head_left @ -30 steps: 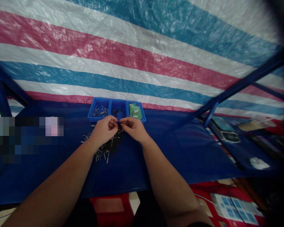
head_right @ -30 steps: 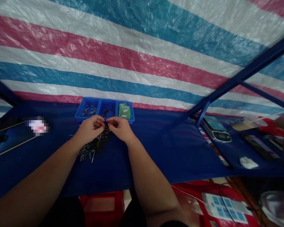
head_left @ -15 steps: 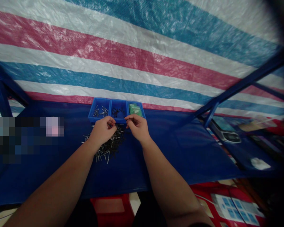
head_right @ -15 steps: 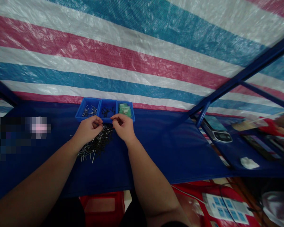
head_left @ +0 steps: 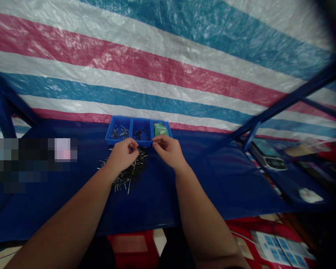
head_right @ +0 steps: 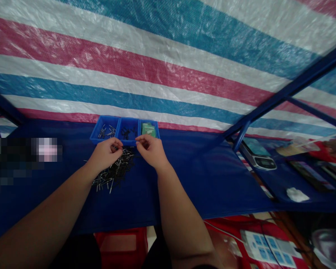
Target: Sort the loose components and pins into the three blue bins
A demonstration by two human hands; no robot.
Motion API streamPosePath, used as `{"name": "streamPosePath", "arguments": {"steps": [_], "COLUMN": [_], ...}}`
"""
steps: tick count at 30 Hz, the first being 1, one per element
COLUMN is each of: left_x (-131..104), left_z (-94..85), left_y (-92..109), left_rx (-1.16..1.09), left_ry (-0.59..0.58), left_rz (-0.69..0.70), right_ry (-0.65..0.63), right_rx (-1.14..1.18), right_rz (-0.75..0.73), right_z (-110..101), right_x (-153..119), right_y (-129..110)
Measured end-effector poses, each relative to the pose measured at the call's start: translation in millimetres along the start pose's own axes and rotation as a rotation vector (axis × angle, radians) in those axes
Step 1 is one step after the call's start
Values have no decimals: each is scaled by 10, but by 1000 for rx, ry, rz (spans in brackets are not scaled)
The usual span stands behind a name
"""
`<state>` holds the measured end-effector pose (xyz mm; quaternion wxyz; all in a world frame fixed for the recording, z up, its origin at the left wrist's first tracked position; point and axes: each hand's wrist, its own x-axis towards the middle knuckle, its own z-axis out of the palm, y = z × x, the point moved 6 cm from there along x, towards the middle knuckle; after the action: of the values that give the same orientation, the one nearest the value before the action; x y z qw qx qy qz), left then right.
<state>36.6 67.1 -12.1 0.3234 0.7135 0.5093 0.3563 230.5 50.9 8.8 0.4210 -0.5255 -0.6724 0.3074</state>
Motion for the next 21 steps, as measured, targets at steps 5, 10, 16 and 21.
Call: {"name": "streamPosePath", "arguments": {"steps": [5, 10, 16, 21], "left_x": [3, 0, -11, -16], "left_z": [4, 22, 34, 37], "left_y": [23, 29, 34, 39], "left_rx": [9, 14, 19, 24], "left_ry": [-9, -22, -31, -43], "left_rz": [-5, -6, 17, 19], "right_ry": [-314, -425, -465, -471], "right_rx": [-342, -467, -502, -390], "right_rz": [60, 126, 99, 57], "right_z": [51, 162, 206, 195], "right_x": [-71, -97, -102, -121], "right_y": [25, 134, 114, 19]}}
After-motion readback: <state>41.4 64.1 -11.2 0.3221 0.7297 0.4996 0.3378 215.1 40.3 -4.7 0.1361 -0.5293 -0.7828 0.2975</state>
